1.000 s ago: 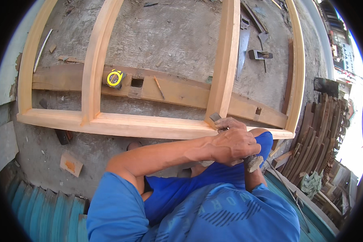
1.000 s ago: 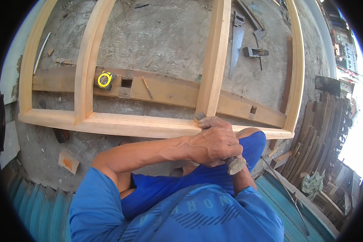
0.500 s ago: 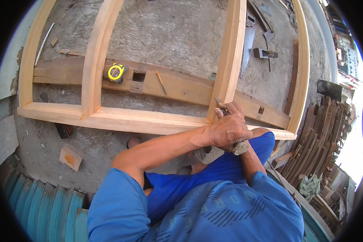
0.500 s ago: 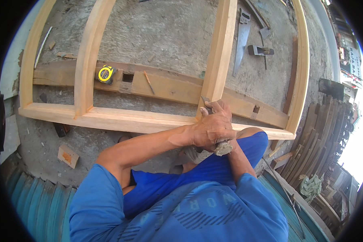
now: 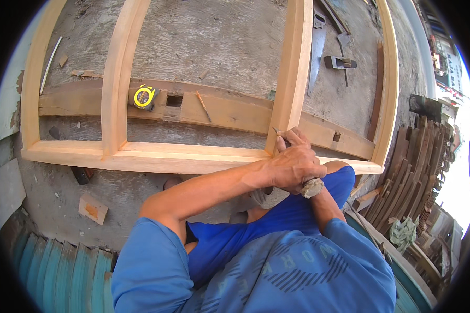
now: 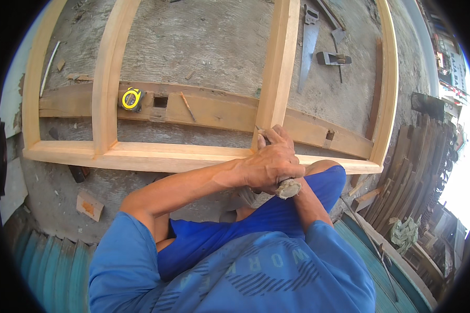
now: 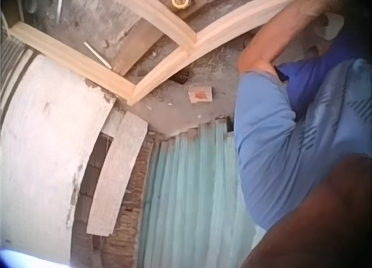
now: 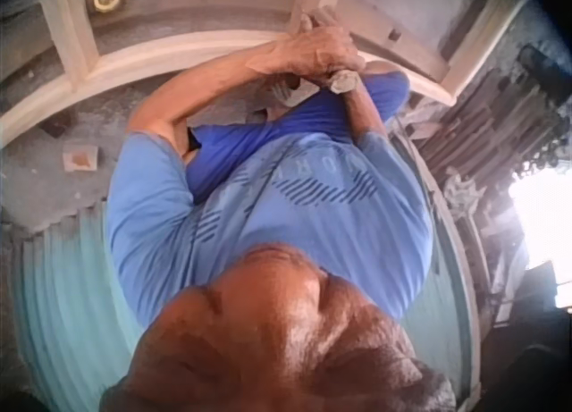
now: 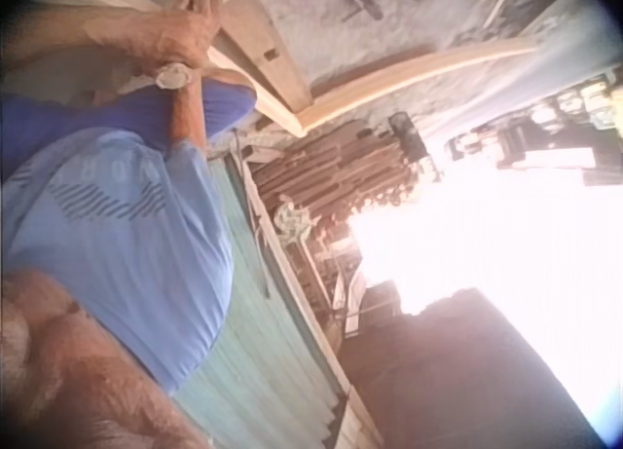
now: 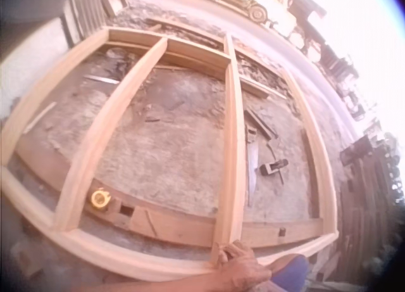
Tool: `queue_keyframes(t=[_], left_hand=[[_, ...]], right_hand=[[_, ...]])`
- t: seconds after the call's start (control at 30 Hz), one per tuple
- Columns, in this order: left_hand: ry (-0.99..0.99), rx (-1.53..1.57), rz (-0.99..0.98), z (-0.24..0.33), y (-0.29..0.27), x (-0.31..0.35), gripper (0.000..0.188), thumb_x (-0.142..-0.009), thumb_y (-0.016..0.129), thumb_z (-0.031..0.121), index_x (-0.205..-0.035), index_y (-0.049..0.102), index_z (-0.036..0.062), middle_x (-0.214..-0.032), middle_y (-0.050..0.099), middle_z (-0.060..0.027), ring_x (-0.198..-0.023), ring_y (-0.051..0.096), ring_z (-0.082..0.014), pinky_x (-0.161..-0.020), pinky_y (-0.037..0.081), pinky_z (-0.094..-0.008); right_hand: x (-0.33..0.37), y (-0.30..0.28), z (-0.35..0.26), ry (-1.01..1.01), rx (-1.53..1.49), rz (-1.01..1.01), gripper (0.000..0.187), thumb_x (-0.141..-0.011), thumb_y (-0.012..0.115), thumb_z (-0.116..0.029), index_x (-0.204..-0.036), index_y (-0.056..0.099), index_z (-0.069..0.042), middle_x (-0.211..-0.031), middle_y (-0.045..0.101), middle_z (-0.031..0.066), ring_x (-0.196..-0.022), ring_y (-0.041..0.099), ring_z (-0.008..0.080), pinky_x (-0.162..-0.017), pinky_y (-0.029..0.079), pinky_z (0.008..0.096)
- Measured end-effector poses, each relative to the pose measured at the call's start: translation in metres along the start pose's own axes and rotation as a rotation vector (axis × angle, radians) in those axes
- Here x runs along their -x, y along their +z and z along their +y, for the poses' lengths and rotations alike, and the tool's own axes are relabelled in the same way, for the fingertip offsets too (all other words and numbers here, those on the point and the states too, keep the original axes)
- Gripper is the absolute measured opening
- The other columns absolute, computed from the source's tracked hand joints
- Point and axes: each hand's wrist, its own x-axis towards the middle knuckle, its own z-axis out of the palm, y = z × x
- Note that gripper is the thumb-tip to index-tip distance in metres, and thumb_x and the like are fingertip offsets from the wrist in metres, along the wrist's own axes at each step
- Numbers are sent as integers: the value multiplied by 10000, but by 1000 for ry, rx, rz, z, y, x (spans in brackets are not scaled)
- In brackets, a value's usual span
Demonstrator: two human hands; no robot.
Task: The person constructs a wooden frame by applying adhesive, fitting wooden beams together, and using a chisel and hammer to adjust the joints, followed by measuring with a tape measure.
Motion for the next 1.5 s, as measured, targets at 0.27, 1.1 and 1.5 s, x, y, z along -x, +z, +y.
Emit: queue_keyframes(t=[0.27, 1.1, 1.5], left_hand=[[-66, 178, 31, 45, 15, 31, 327, -466, 789, 71, -747, 621, 79, -699, 648, -176, -717, 669, -385, -684, 484, -466], [-20, 39, -146, -19, -56, -26, 333, -503, 788, 56, -807, 652, 57, -777, 670, -176, -770, 677, -370, -701, 501, -451], [-46, 162, -166, 19, -25, 1, 422, -448, 804, 34, -843, 657, 55, -798, 660, -165, -810, 645, -372, -725, 489, -436]], right_hand=[[47, 2, -3, 37, -110, -207, 118, -835, 724, -81, -943, 679, -61, -831, 590, 141, -756, 625, 337, -651, 506, 444], [-53, -17, -11, -138, -357, -12, 239, -812, 761, -112, -1034, 675, -85, -911, 588, 102, -820, 595, 322, -730, 496, 398], [2, -4, 4, -36, -86, -148, 172, -848, 724, -139, -1008, 684, -93, -895, 636, 91, -846, 638, 298, -690, 511, 393]])
